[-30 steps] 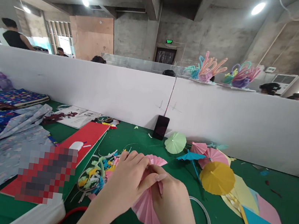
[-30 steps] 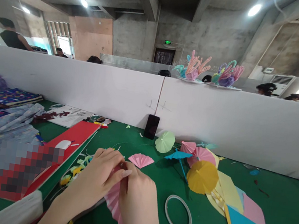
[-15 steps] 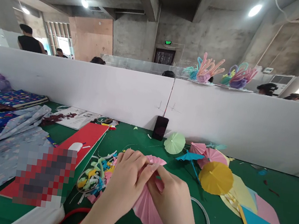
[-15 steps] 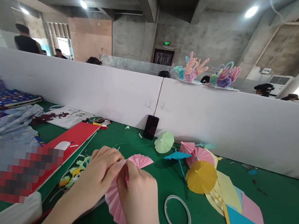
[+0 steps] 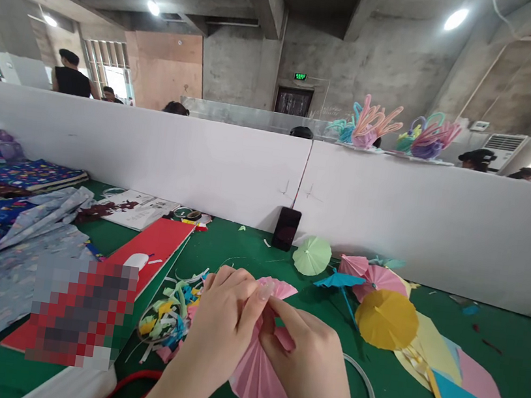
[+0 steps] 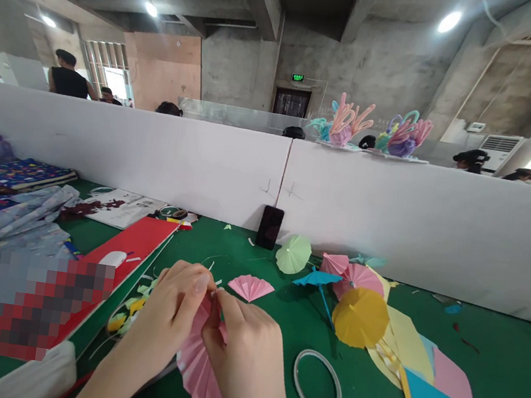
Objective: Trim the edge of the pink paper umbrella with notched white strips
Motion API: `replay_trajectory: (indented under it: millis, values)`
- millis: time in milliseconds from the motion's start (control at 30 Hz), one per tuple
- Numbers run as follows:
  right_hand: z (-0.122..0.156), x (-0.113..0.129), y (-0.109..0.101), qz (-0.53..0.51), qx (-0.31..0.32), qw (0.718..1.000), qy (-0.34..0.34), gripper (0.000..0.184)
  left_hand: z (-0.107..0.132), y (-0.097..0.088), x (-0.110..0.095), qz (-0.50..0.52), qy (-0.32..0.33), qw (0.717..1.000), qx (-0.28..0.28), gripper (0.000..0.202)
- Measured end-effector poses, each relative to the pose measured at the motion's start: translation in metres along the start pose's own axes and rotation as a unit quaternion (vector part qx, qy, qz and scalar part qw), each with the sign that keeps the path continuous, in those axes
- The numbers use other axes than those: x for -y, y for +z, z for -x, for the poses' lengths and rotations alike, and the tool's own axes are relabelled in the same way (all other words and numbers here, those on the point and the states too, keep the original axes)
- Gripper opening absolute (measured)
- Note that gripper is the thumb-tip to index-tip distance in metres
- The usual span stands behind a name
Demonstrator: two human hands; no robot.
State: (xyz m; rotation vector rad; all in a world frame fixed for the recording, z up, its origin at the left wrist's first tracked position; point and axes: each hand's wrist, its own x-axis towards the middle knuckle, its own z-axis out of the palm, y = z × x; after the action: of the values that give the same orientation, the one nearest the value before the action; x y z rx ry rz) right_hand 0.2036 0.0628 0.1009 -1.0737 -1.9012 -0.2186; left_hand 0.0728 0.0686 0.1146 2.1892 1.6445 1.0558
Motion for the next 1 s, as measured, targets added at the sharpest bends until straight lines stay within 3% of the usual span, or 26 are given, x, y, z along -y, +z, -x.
replay_trajectory:
  millis: [233,633,900,1000]
  values:
    - [-0.003,0.002,-0.001,-0.002,-0.003,1.000,-0.018,0.034,0.000,-0.003,-0.003,0.001,-0.018,1.000,-0.006,0.050]
    - [0.002,0.001,-0.004,-0.052,0.054,0.997,0.030,0.032,0.005,-0.008,-0.001,0.043,-0.021,0.999,0.011,0.046]
    - [-0.002,-0.004,-0.024,-0.187,0.093,0.966,0.154,0.024,0.000,-0.021,0.009,0.099,-0.038,0.992,-0.065,0.038]
    - [-0.003,-0.007,-0.027,-0.221,0.126,0.948,0.192,0.022,0.001,-0.028,0.009,0.111,-0.059,0.990,-0.061,0.029]
